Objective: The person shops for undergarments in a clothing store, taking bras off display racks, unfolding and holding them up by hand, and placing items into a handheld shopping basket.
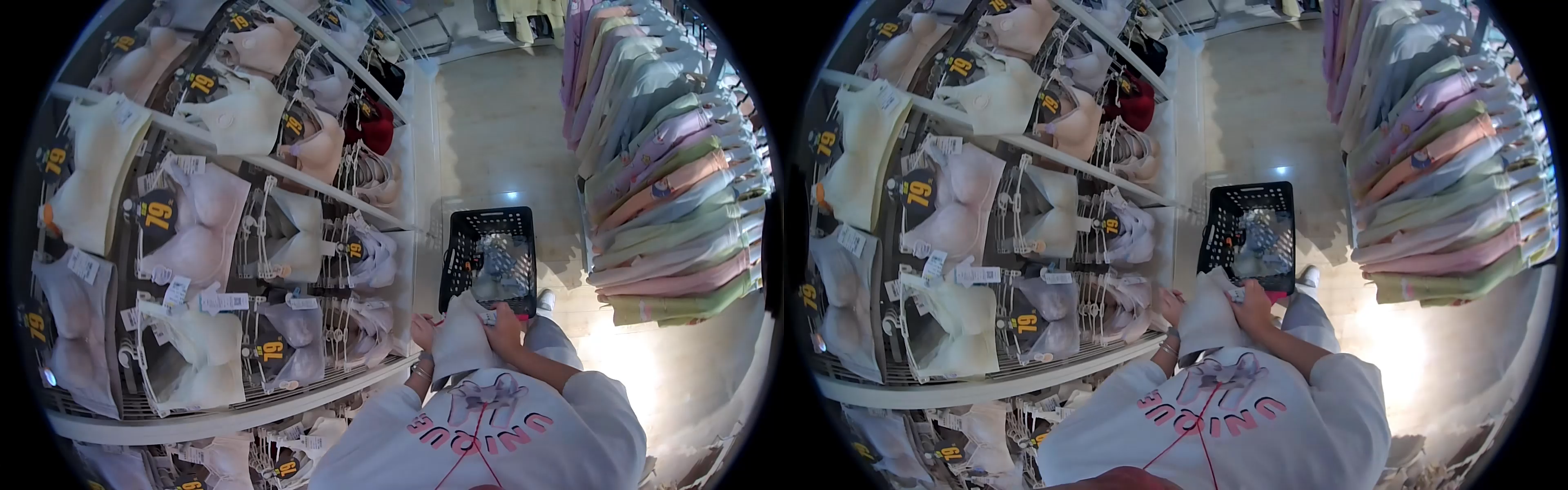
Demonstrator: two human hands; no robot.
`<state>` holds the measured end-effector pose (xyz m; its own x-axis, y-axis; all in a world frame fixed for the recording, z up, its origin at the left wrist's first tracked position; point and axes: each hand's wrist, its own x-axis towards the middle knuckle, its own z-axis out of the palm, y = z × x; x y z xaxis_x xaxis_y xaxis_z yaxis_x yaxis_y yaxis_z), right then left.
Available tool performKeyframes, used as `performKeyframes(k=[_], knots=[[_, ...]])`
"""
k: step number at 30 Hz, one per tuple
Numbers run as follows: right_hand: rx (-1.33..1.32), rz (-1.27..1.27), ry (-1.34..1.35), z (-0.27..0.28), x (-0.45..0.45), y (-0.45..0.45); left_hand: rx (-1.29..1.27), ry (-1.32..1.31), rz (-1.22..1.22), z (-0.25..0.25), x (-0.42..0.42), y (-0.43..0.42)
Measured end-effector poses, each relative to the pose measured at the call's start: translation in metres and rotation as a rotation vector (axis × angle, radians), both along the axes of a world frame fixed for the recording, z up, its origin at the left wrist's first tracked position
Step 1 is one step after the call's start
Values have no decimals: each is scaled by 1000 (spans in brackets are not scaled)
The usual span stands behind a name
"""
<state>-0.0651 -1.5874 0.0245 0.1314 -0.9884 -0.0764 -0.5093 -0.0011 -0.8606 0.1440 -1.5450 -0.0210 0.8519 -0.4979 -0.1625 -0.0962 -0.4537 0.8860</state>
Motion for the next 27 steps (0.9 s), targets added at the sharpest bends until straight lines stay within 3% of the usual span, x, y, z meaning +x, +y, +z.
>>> performKeyframes(k=[5,11,16,19,27], knots=[[-78,58,-48,-3,7,-52,22,-74,-33,40,-10,-68],[-124,98,6,-3,15,-120,254,-360,-38,41,-7,-142],[-100,60,22,-1,17,-171,212,-364,-142,10,14,-193],[-195,43,89,-5,20,-199,208,-378,-148,13,11,-222],[-90,35,182,9,15,-272,200,-392,-129,14,7,-295]])
